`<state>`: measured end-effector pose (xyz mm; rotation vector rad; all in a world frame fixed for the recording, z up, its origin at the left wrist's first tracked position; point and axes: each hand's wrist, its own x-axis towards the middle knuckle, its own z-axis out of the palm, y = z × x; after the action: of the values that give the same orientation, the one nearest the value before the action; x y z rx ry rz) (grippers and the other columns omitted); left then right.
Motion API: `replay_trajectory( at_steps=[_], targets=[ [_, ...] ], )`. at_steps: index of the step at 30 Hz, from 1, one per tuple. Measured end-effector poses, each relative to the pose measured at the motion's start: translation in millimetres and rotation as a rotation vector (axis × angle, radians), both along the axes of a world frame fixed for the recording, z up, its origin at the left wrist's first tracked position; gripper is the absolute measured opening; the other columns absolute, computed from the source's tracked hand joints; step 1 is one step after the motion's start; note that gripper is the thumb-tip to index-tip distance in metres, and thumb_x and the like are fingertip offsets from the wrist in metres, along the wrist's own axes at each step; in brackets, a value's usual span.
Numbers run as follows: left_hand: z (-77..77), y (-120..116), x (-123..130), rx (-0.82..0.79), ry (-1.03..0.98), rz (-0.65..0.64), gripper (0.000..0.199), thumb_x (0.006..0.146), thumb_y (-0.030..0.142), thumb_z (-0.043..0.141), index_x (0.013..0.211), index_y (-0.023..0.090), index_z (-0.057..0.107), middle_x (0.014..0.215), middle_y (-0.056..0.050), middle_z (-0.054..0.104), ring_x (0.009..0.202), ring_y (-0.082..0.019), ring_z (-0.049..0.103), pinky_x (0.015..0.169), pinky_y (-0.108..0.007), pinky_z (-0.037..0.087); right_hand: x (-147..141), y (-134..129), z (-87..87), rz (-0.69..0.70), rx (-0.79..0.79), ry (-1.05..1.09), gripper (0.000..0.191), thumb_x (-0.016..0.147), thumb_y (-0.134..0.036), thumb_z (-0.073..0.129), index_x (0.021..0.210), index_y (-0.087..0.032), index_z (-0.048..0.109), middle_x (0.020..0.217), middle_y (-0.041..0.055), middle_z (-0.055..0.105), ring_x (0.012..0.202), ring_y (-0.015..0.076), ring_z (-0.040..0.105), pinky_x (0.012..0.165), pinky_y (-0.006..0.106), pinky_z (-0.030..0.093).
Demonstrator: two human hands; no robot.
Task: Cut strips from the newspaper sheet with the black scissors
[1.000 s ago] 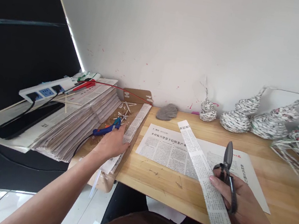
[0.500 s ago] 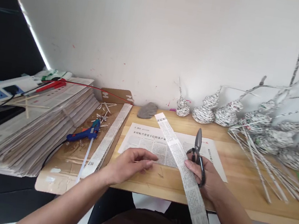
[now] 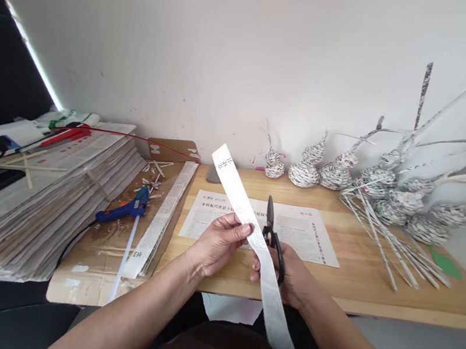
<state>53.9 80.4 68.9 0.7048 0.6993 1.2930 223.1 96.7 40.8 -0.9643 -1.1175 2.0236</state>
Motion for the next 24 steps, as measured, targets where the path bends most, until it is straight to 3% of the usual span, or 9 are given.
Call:
replay_trajectory(
  at_steps=[2,6,9,11,14,18,21,24],
  targets=[
    [0.4,1.3,-5.3,-0.004,0.008,0.077,0.027,0.067,0.033,0.089,0.08,0.015,0.074,0.078,-0.003,0.07,0.075,-0.015,0.063,0.077,-0.03,0.049,2.2,2.5,2.7,-0.06,0.047,-0.053,0.04,0.068,-0.052,0.085,0.072,-0.02,0.062,0.06,-0.0026,0.061,0.051,0.0124,0.053,0.054,0.028,0.044],
    [10.3,9.0,-17.5,-0.012,0.019,0.27,0.029,0.067,0.035,0.089,0.082,0.017,0.072,0.08,0.0,0.071,0.074,-0.012,0.063,0.075,-0.027,0.05,11.2,11.7,16.8,-0.138,0.19,-0.152,0.04,0.069,-0.049,0.086,0.062,-0.018,0.061,0.061,-0.0012,0.062,0.059,0.0137,0.056,0.061,0.029,0.046],
    [17.4,14.3,-22.4,-0.012,0.028,0.381,0.03,0.066,0.034,0.089,0.081,0.016,0.069,0.077,0.0,0.07,0.068,-0.011,0.061,0.069,-0.026,0.05,15.4,13.7,25.8,-0.094,0.275,-0.18,0.037,0.072,-0.052,0.083,0.076,-0.017,0.071,0.075,0.0041,0.07,0.074,0.0199,0.063,0.073,0.034,0.05],
    [18.1,16.0,-21.7,-0.004,0.026,0.433,0.032,0.066,0.033,0.089,0.08,0.016,0.066,0.075,0.001,0.07,0.067,-0.011,0.061,0.069,-0.025,0.049,15.0,10.7,25.7,-0.034,0.344,-0.226,0.037,0.075,-0.054,0.079,0.083,-0.018,0.072,0.077,0.0034,0.068,0.074,0.0197,0.061,0.071,0.033,0.048],
    [15.0,16.1,-17.5,0.01,0.002,0.476,0.035,0.066,0.035,0.089,0.081,0.018,0.062,0.076,0.001,0.07,0.069,-0.011,0.063,0.071,-0.026,0.05,11.9,3.1,15.5,0.039,0.403,-0.338,0.036,0.075,-0.053,0.078,0.076,-0.019,0.064,0.066,-0.0025,0.056,0.061,0.0139,0.047,0.058,0.027,0.039],
    [16.5,16.1,-17.5,0.019,-0.02,0.467,0.041,0.064,0.035,0.09,0.09,0.018,0.064,0.083,-0.001,0.072,0.074,-0.013,0.065,0.075,-0.028,0.051,11.6,-4.6,1.0,0.074,0.435,-0.398,0.038,0.081,-0.054,0.07,0.073,-0.021,0.053,0.064,-0.0051,0.043,0.06,0.0121,0.034,0.054,0.025,0.03],
    [26.2,19.0,-25.2,0.024,-0.015,0.468,0.048,0.059,0.037,0.092,0.096,0.017,0.069,0.083,-0.002,0.071,0.073,-0.014,0.064,0.074,-0.028,0.05,15.5,-6.9,2.0,0.112,0.437,-0.446,0.039,0.083,-0.056,0.067,0.077,-0.021,0.051,0.067,-0.0054,0.038,0.062,0.0124,0.031,0.055,0.025,0.03],
    [37.0,24.9,-35.7,0.046,0.009,0.548,0.046,0.058,0.044,0.092,0.088,0.015,0.072,0.074,-0.001,0.068,0.065,-0.012,0.06,0.067,-0.027,0.048,18.8,-10.0,9.2,0.181,0.453,-0.496,0.039,0.081,-0.055,0.069,0.077,-0.02,0.051,0.07,-0.0045,0.038,0.067,0.0136,0.034,0.061,0.025,0.034]
  ],
)
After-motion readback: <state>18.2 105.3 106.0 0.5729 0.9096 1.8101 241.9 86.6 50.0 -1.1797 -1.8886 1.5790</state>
